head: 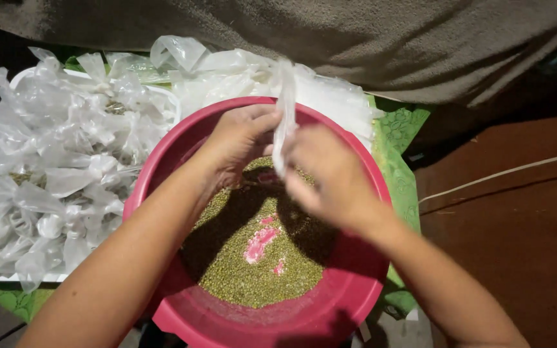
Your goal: Scooping mung beans from a bowl into small plastic bags and tying them closed.
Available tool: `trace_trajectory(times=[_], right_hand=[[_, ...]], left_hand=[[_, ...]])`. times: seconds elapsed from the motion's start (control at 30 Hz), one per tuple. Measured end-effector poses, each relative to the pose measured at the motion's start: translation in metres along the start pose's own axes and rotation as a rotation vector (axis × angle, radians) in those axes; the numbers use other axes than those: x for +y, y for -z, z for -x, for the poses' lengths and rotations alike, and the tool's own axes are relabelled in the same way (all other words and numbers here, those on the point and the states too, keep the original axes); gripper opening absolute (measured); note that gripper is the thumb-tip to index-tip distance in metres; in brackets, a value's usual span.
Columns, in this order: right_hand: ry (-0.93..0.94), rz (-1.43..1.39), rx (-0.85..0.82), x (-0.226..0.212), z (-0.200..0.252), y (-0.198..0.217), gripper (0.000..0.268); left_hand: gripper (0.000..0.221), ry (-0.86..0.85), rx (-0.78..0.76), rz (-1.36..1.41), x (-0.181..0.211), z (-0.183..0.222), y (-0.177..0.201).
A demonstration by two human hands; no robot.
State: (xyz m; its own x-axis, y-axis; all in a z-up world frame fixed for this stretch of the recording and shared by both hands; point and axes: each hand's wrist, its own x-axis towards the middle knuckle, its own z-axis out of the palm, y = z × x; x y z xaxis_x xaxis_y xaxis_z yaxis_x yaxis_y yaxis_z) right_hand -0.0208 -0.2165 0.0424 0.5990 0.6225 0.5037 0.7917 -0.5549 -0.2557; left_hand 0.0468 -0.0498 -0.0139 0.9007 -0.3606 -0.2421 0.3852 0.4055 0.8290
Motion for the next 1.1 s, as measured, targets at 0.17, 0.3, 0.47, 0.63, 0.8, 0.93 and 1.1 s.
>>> trace_trajectory(times=[0.17,0.3,0.47,0.63,0.8,0.93,1.1], right_hand=[[-0.031,-0.07,-0.131,-0.011,0.056,-0.043,0.01],[-0.086,-0.2,-0.233,-0.006,0.075,-0.065,0.016],[-0.245,-0.515,-0.362,-0.031,0.049,-0.039,0.011],[-0.447,-0.614,0.003,-0.013,0.052,-0.042,0.003],[-0.708,-0.672,0.358,0.004,0.055,-0.03,0.004],[-0.839,-0.754,0.46,0.008,0.049,-0.018,0.007],[-0.828,-0.75,0.465,0.0,0.04,-0.006,0.012]], left_hand=[[0.041,0.0,0.068,-0.013,-0.005,-0.002,0.012],[0.032,-0.014,0.147,-0.006,-0.004,-0.002,0.017],[0.029,-0.081,0.232,-0.08,-0.003,0.003,0.016],[0.099,0.075,0.135,-0.189,-0.005,0.007,0.009],[0.07,0.101,0.0,-0.404,0.007,0.032,-0.001],[0.06,-0.152,-0.142,-0.556,-0.001,0.028,-0.008],[0.021,-0.489,-0.317,-0.729,-0.002,0.031,-0.013]])
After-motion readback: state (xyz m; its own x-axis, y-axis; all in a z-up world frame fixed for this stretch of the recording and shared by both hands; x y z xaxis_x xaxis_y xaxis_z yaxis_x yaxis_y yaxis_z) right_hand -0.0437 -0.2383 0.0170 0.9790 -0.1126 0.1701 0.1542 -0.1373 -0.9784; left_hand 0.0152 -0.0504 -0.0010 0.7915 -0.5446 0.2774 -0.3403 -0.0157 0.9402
